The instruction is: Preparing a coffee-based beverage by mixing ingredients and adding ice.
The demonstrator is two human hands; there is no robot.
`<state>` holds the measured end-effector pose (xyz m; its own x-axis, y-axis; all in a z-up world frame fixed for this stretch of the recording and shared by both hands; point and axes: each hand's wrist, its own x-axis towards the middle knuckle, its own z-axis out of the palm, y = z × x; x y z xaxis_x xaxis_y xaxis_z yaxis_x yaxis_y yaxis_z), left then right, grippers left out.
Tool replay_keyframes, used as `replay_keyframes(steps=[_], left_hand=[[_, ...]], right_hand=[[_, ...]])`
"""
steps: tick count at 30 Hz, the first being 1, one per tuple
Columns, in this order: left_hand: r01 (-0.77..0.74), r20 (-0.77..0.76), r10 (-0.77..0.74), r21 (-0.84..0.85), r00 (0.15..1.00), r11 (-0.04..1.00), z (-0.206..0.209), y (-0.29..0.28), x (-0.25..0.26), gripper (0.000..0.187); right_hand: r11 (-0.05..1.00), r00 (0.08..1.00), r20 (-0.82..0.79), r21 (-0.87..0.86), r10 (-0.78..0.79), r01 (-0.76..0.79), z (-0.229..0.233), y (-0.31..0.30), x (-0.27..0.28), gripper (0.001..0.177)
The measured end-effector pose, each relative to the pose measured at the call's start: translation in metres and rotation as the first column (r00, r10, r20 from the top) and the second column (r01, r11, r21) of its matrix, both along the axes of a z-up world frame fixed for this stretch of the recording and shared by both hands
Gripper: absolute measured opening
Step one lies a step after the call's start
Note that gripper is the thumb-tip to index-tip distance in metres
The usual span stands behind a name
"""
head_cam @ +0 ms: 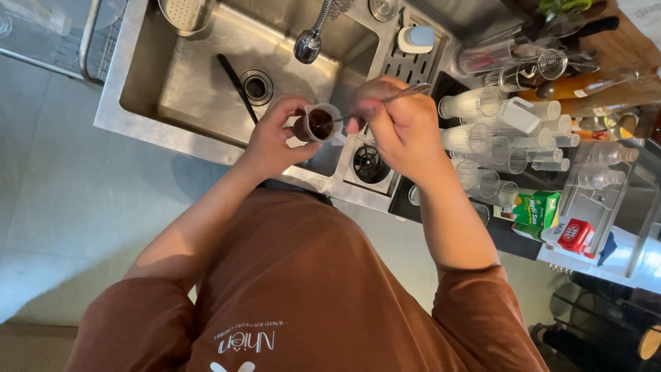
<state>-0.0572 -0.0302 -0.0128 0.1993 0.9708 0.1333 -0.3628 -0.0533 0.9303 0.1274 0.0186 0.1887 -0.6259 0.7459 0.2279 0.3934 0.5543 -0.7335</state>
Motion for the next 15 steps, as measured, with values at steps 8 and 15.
replay_keyframes(steps=[8, 15], left_hand=[[-0.078, -0.024, 0.08, 0.064, 0.997, 0.995, -0.006, 0.0, 0.009, 0.067], [-0.133, -0.068, 0.14, 0.097, 0.988, 0.986, -0.012, 0.0, 0.011, 0.068]], right_hand=[[0.997, 0.997, -0.02, -0.01, -0.075, 0.074, -0.011, -0.002, 0.001, 0.023], [0.988, 0.988, 0.037, 0.052, -0.148, 0.146, -0.014, -0.003, -0.001, 0.024]])
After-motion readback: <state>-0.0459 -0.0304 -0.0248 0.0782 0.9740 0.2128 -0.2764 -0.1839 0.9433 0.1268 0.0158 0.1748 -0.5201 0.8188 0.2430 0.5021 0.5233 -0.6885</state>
